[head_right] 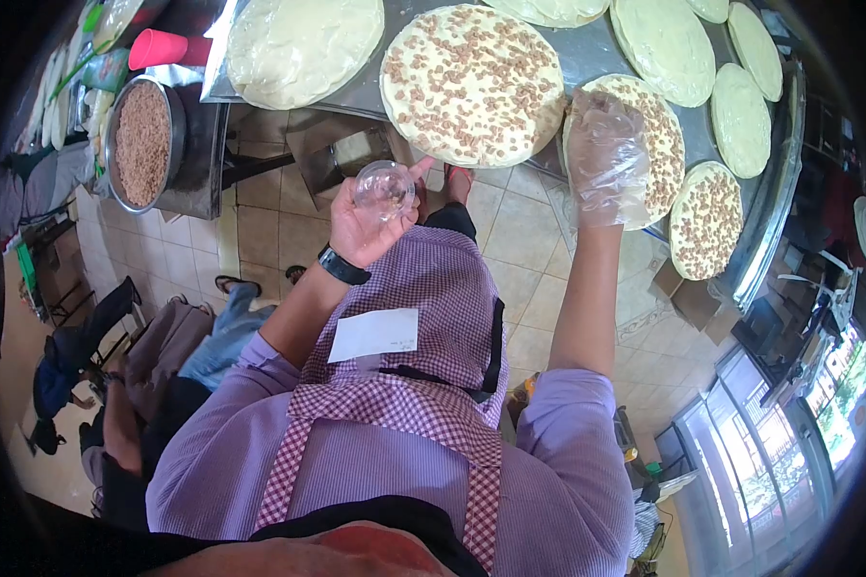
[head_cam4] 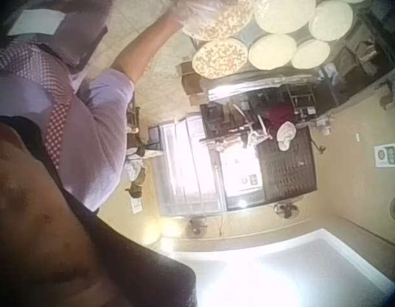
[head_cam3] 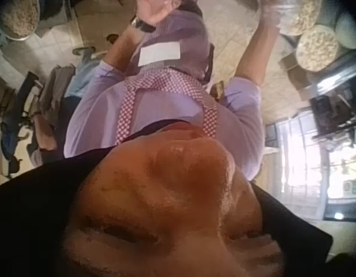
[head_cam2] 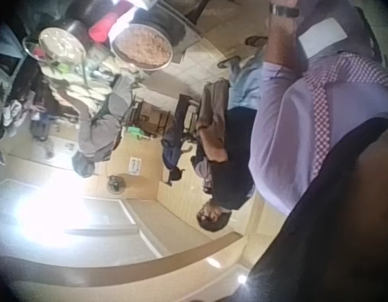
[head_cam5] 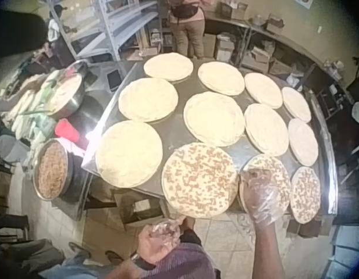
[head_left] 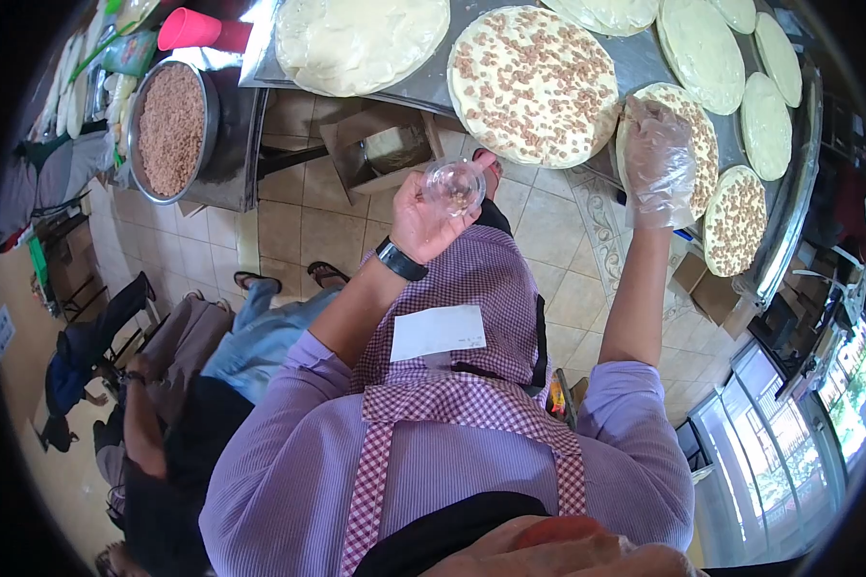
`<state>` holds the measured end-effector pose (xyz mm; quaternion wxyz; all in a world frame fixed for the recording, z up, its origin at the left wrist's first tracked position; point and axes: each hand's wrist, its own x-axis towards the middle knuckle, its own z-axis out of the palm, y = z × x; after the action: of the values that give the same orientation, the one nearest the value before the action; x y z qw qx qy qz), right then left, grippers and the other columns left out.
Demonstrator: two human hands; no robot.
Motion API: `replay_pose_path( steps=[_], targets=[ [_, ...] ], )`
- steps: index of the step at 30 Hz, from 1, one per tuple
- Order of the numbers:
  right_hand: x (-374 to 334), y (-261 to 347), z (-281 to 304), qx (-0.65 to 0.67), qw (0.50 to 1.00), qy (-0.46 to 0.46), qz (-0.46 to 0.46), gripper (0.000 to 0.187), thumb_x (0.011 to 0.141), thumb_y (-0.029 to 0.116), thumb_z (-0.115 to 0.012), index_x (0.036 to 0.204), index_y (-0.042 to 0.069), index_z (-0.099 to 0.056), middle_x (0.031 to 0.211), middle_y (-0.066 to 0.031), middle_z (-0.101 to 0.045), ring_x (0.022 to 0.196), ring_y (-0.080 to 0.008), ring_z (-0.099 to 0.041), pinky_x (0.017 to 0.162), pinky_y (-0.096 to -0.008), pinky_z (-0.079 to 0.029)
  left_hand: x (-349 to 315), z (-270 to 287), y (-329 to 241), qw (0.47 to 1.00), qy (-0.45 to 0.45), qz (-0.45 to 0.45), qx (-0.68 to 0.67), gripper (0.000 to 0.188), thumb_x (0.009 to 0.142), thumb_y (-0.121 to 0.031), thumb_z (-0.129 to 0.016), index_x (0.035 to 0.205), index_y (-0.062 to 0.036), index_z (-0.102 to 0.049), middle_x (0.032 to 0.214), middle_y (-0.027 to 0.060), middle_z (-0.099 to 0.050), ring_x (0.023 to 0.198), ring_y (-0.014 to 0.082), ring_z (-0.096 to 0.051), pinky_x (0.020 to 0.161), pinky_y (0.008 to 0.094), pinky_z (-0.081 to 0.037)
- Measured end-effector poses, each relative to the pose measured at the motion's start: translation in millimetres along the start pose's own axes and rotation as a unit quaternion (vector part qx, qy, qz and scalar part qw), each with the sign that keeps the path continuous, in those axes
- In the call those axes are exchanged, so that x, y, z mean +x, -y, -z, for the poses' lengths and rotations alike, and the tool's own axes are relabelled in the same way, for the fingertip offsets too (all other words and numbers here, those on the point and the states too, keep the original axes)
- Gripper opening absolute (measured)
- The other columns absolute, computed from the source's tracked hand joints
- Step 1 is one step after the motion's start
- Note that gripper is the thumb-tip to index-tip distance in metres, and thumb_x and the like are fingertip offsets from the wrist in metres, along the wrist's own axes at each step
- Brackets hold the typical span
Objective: The recorder is spreading minced meat filling onto circles of flatbread dough on a stainless steel prep table.
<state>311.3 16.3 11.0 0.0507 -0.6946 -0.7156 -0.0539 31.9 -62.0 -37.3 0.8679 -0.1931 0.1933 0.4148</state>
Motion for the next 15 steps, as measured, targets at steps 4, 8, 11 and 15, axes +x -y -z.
replay_pose_path(
  steps=[4,8,11,15],
  targets=[
    [-5,3,0,0.018,1.0,0.01,-0.003,0.017,0.074,0.015,-0.061,0.088,0.018,-0.069,0.09,-0.0028,-0.062,0.085,-0.024,-0.056,0.074,-0.0351,-0.048,1,0,1,1.0,-0.01,-0.001,0.005,0.046,0.082,-0.031,-0.046,0.111,0.0039,-0.052,0.139,0.017,-0.031,0.089,0.0232,-0.056,0.08,0.0352,-0.046],
    [-10,6,-4,0.074,0.993,0.029,-0.085,0.014,0.074,0.018,-0.063,0.086,0.017,-0.07,0.09,-0.0033,-0.061,0.085,-0.024,-0.054,0.072,-0.0347,-0.047,1,4,-1,1.0,0.011,-0.011,0.005,0.057,0.084,-0.039,-0.046,0.118,0.0062,-0.046,0.142,0.0185,-0.024,0.09,0.0247,-0.055,0.081,0.035,-0.046],
    [-6,12,6,0.066,0.992,0.03,-0.103,0.012,0.074,0.019,-0.063,0.083,0.016,-0.071,0.087,-0.0046,-0.061,0.083,-0.0252,-0.054,0.073,-0.0352,-0.047,-1,5,1,1.0,0.012,-0.011,-0.001,0.057,0.083,-0.039,-0.047,0.118,0.006,-0.047,0.142,0.0182,-0.023,0.089,0.0246,-0.055,0.081,0.0349,-0.046],
    [0,8,6,0.0,0.999,0.015,-0.047,0.013,0.075,0.023,-0.064,0.081,0.015,-0.07,0.086,-0.0056,-0.061,0.083,-0.0258,-0.055,0.074,-0.0354,-0.046,0,8,0,1.0,0.004,-0.009,0.006,0.056,0.083,-0.039,-0.047,0.117,0.0053,-0.047,0.143,0.018,-0.022,0.089,0.0239,-0.056,0.081,0.0348,-0.046]
  ],
)
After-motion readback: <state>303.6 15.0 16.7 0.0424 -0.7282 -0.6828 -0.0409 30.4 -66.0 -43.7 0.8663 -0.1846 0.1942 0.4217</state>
